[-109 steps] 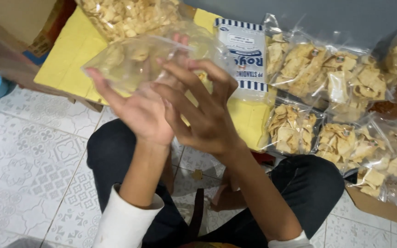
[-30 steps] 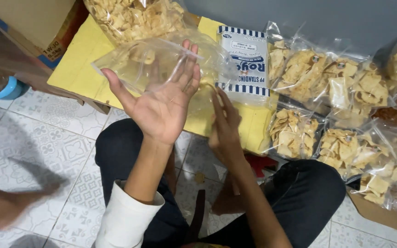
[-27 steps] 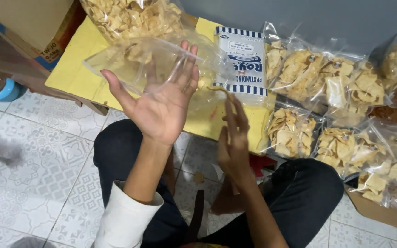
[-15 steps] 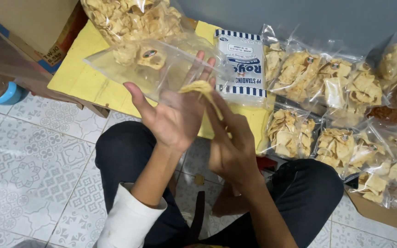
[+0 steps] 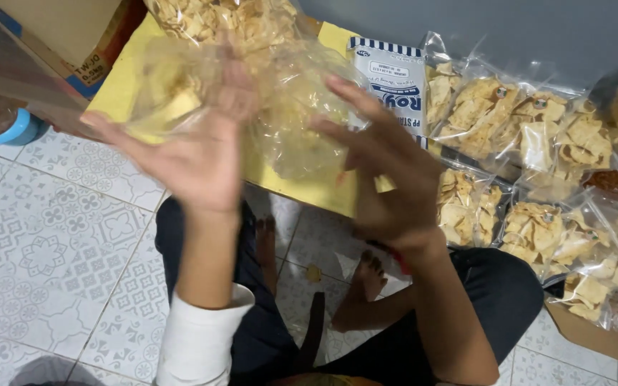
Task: Manually filling clear plastic bags with snacks from a large pile on a low table.
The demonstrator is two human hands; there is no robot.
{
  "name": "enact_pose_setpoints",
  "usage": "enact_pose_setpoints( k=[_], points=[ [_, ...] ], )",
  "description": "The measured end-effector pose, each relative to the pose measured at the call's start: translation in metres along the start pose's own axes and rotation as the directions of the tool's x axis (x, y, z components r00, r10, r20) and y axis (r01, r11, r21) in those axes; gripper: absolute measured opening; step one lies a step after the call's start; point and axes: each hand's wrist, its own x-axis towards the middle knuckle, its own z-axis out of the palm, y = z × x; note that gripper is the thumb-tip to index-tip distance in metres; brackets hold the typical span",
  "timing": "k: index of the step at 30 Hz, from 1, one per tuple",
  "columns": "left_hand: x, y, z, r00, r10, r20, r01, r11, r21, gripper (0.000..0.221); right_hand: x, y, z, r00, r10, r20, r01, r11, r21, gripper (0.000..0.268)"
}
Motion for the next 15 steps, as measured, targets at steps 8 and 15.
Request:
enact_pose_setpoints(
  k=[8, 15],
  points=[
    [-0.008, 0.045, -0.002, 0.970, 0.179, 0.162, -0.199, 0.973, 0.116, 0.096, -0.048, 0.060, 0.034, 0.830, 0.542, 0.132, -0.556, 0.823, 0.114, 0.031],
    [-0.012, 0.035, 0.017, 0.964, 0.206, 0.169, -0.214, 0.976, 0.034, 0.121, -0.005, 0.105, 0.110, 0.848, 0.363, 0.387, -0.423, 0.903, 0.079, 0.051]
  ],
)
